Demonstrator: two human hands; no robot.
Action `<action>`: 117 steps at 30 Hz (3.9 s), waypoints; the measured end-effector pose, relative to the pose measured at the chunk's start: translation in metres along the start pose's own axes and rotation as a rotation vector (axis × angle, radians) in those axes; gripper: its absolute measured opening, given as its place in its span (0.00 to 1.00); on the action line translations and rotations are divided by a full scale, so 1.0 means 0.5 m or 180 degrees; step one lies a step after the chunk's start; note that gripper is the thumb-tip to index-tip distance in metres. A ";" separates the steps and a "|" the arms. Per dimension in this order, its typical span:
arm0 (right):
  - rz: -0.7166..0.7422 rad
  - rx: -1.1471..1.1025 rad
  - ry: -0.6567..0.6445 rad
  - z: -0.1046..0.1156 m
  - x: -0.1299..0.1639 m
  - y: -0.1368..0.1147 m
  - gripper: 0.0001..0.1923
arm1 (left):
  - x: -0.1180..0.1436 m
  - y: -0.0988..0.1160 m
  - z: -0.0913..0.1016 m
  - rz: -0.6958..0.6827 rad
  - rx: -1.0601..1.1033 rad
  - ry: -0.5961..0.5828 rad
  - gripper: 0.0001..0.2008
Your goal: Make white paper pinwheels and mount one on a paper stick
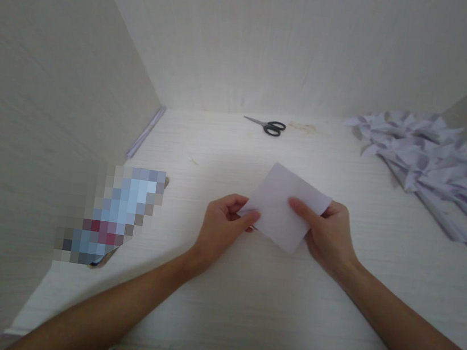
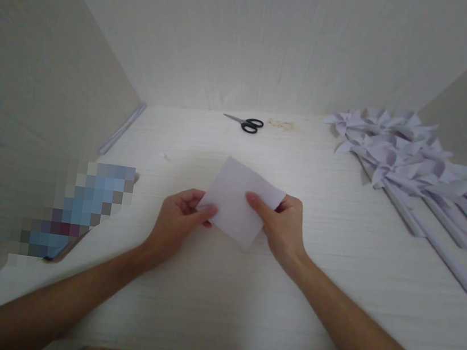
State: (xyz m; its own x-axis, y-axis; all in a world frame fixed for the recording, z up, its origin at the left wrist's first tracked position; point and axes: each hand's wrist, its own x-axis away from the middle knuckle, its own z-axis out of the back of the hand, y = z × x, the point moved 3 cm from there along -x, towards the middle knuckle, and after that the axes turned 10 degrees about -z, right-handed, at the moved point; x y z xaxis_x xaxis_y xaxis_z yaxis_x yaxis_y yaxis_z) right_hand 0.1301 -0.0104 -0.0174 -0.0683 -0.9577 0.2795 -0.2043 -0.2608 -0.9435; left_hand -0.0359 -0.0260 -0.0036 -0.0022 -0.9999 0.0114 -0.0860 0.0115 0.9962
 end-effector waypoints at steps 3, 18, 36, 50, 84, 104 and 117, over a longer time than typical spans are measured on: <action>-0.0135 0.0251 -0.0273 -0.004 0.003 0.001 0.09 | -0.009 -0.001 0.017 -0.0195 0.0115 0.0649 0.10; -0.0143 0.1652 -0.0832 -0.043 0.035 -0.008 0.23 | 0.020 0.003 -0.005 -0.0151 -0.0252 -0.0150 0.11; -0.0055 0.0919 -0.1503 -0.064 0.049 0.001 0.07 | 0.045 0.013 -0.027 -0.2531 -0.2873 -0.1210 0.30; -0.0949 -0.0224 -0.1938 -0.076 0.060 0.007 0.16 | 0.041 0.007 -0.032 -0.2249 -0.3832 -0.1196 0.35; 0.0092 0.0885 -0.1190 -0.049 0.037 -0.011 0.15 | 0.022 0.008 -0.007 -0.1423 -0.0851 -0.1298 0.30; -0.0072 0.1733 -0.0417 -0.034 0.038 -0.024 0.14 | 0.033 0.005 -0.026 -0.0363 -0.0024 -0.2177 0.33; -0.0225 0.1678 -0.0643 -0.038 0.045 -0.014 0.18 | 0.019 0.005 -0.002 -0.0514 -0.0189 -0.1178 0.31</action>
State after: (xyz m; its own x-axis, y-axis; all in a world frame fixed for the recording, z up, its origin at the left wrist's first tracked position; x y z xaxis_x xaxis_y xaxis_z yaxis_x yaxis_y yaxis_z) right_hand 0.1116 -0.0277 -0.0013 0.1266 -0.9265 0.3544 0.3172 -0.3007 -0.8994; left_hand -0.0352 -0.0354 -0.0010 -0.3529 -0.9207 -0.1665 -0.0569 -0.1565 0.9860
